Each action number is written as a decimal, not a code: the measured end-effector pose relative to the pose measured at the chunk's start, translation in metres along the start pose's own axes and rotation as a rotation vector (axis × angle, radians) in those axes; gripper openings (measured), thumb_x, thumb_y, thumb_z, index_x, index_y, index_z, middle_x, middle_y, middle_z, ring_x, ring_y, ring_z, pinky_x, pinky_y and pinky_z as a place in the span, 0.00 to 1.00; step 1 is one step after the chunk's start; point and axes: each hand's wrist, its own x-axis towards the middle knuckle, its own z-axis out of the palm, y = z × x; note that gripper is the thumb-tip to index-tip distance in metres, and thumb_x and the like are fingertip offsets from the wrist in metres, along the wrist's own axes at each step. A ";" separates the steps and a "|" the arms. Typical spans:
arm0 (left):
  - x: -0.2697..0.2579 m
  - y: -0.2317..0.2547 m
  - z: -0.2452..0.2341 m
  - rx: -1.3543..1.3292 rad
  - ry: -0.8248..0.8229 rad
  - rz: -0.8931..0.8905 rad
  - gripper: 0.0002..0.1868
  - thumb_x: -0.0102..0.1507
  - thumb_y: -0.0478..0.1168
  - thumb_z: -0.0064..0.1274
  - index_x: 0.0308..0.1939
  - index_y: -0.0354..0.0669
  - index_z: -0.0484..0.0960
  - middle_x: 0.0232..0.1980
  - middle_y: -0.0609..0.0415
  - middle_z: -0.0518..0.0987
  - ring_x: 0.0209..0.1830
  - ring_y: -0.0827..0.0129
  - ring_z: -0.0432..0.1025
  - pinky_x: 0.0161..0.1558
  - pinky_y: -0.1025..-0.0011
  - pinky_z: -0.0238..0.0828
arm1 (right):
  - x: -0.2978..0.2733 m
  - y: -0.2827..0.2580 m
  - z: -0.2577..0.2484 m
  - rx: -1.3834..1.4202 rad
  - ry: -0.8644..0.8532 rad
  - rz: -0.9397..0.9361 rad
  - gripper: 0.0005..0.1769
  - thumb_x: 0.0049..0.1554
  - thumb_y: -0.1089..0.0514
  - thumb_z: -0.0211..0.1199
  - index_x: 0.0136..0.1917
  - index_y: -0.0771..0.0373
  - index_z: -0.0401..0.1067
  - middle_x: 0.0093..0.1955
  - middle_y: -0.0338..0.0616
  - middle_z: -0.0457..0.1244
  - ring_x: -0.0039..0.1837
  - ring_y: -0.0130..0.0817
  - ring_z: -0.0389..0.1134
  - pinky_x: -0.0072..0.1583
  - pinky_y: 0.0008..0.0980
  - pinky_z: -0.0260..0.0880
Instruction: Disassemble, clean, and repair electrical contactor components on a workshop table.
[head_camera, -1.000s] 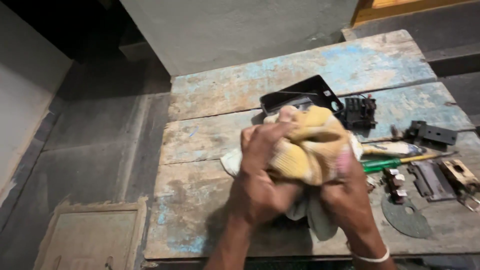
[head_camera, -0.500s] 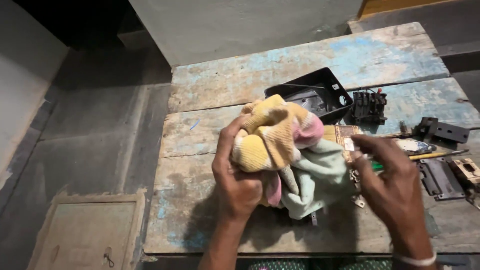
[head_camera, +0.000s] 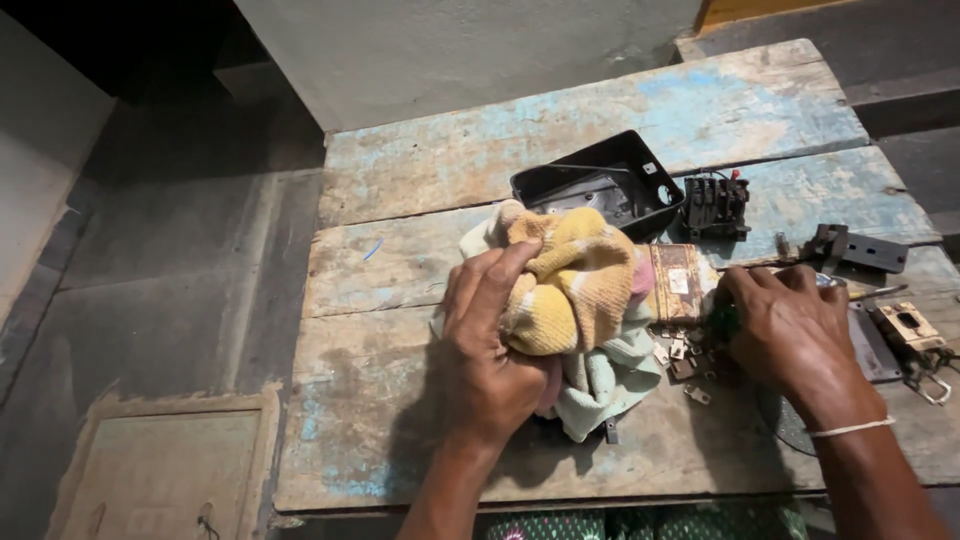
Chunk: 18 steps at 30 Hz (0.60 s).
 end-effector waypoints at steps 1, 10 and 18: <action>0.000 0.000 0.000 0.004 0.004 0.001 0.39 0.46 0.27 0.63 0.63 0.48 0.77 0.57 0.50 0.79 0.59 0.56 0.75 0.62 0.64 0.73 | 0.006 0.010 0.014 0.001 0.003 -0.005 0.49 0.48 0.55 0.67 0.80 0.42 0.53 0.80 0.41 0.52 0.81 0.60 0.45 0.76 0.70 0.39; -0.004 0.004 0.007 -0.294 0.028 -0.177 0.48 0.40 0.23 0.64 0.67 0.46 0.71 0.59 0.49 0.79 0.59 0.60 0.77 0.60 0.67 0.75 | 0.019 0.049 0.060 -0.143 0.155 -0.139 0.28 0.62 0.50 0.49 0.76 0.38 0.60 0.80 0.37 0.54 0.79 0.53 0.52 0.76 0.70 0.46; -0.011 -0.009 0.011 -0.340 0.034 -0.126 0.36 0.48 0.21 0.59 0.61 0.43 0.78 0.51 0.52 0.77 0.51 0.63 0.77 0.55 0.68 0.75 | -0.018 0.017 -0.016 -0.307 0.244 -0.098 0.34 0.53 0.42 0.57 0.73 0.42 0.66 0.68 0.52 0.60 0.67 0.50 0.63 0.65 0.56 0.66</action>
